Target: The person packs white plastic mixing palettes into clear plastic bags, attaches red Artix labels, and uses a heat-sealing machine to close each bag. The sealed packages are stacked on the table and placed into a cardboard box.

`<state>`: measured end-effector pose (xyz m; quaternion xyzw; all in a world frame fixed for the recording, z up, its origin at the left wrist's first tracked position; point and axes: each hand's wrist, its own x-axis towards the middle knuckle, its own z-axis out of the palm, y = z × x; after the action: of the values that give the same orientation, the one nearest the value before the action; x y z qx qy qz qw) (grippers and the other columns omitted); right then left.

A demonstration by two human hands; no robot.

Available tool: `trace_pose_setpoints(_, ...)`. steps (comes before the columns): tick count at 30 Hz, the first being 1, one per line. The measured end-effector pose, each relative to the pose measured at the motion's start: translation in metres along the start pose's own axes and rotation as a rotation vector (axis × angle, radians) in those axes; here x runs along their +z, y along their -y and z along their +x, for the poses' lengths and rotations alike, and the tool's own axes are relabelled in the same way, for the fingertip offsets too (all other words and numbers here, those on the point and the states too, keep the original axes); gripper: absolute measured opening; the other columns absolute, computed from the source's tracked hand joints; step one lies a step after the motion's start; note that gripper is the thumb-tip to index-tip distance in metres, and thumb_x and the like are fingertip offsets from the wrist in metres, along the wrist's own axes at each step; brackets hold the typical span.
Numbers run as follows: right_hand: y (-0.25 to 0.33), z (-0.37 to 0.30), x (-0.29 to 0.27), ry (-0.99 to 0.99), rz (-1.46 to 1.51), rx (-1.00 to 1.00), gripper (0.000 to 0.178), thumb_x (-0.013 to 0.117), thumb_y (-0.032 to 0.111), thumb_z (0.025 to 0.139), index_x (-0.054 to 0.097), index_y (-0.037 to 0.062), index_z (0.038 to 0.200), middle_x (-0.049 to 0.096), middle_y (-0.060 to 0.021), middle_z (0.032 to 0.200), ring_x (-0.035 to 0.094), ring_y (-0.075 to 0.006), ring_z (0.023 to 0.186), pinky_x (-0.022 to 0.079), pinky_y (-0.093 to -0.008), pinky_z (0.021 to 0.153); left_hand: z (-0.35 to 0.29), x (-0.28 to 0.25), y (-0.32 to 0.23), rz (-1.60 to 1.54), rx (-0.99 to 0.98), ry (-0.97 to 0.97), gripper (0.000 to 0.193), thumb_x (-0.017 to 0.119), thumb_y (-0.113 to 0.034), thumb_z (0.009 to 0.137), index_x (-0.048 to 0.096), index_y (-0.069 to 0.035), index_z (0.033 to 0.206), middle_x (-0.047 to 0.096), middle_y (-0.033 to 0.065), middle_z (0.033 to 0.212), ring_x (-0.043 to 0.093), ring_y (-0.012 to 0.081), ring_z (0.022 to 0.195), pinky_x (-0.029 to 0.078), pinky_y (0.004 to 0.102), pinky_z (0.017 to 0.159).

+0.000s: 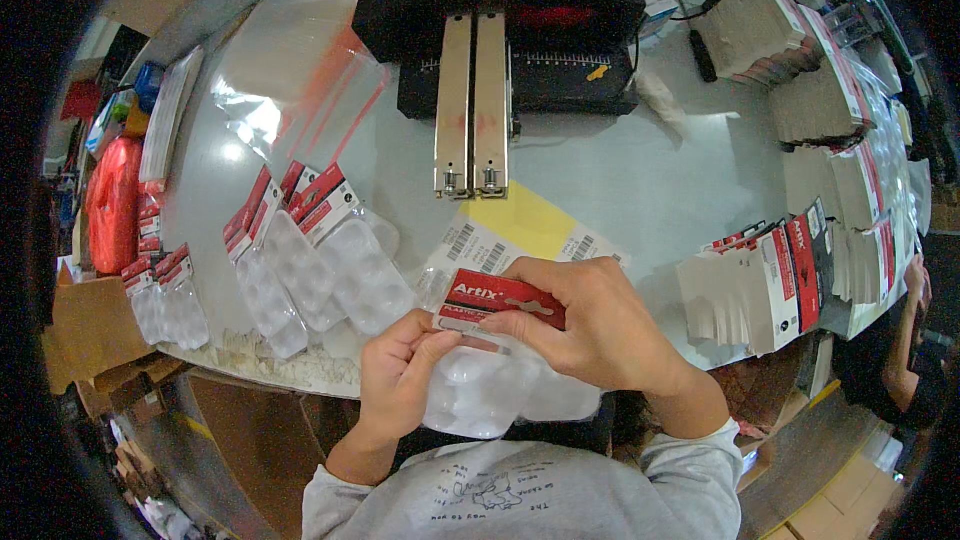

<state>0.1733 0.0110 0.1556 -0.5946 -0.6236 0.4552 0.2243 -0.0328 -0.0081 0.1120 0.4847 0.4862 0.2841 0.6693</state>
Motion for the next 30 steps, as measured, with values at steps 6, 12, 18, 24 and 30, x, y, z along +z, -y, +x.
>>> trace_pose_setpoints(6, -0.003, 0.002, -0.007, 0.083, -0.065, -0.068, 0.028, 0.072, 0.027, 0.076, 0.063, 0.0019, 0.086, 0.058, -0.0152, 0.062, 0.057, -0.0313, 0.055, 0.044, -0.0354, 0.054, 0.0, 0.006, 0.001, 0.177, 0.083, -0.099, 0.018, 0.06, -0.015, 0.091, 0.062, 0.001, 0.083, 0.054, 0.0035, 0.058, 0.044, 0.0059, 0.055, 0.038, 0.0229, 0.05)
trace_pose_setpoints(12, -0.028, 0.0, -0.005, -0.061, 0.142, -0.01, 0.031, 0.074, 0.027, 0.076, 0.067, 0.0003, 0.089, 0.065, -0.0111, 0.068, 0.062, -0.0197, 0.058, 0.049, -0.0299, 0.059, 0.003, 0.005, 0.006, 0.139, 0.215, -0.328, 0.02, 0.058, -0.016, 0.092, 0.061, 0.002, 0.085, 0.055, 0.0009, 0.064, 0.043, 0.0052, 0.059, 0.037, 0.0207, 0.054)
trace_pose_setpoints(18, -0.048, -0.015, 0.002, 0.112, 0.586, 0.293, 0.02, 0.068, 0.015, 0.084, 0.069, -0.003, 0.091, 0.068, -0.0079, 0.077, 0.063, -0.0104, 0.063, 0.05, -0.022, 0.057, 0.011, 0.002, 0.013, 0.049, 0.186, -0.381, 0.024, 0.054, -0.018, 0.096, 0.061, 0.003, 0.085, 0.057, -0.0011, 0.071, 0.043, 0.0042, 0.067, 0.037, 0.0188, 0.061)
trace_pose_setpoints(24, -0.05, -0.021, 0.015, 0.05, 0.69, 0.272, 0.016, 0.063, 0.011, 0.086, 0.065, -0.0045, 0.085, 0.065, -0.0065, 0.073, 0.06, -0.0095, 0.06, 0.048, -0.0218, 0.053, 0.008, 0.0, 0.012, 0.045, 0.186, -0.361, 0.024, 0.052, -0.018, 0.096, 0.06, 0.003, 0.086, 0.057, -0.001, 0.072, 0.043, 0.004, 0.068, 0.037, 0.0194, 0.061)
trace_pose_setpoints(30, -0.051, 0.01, 0.02, -0.065, 0.856, 0.411, 0.019, 0.058, 0.012, 0.086, 0.06, -0.0013, 0.073, 0.059, -0.0051, 0.064, 0.054, -0.0108, 0.052, 0.041, -0.0228, 0.046, 0.041, 0.0, 0.011, 0.321, 0.157, -0.377, 0.029, 0.044, -0.021, 0.098, 0.054, 0.003, 0.085, 0.053, 0.009, 0.067, 0.044, 0.0118, 0.063, 0.039, 0.027, 0.06)
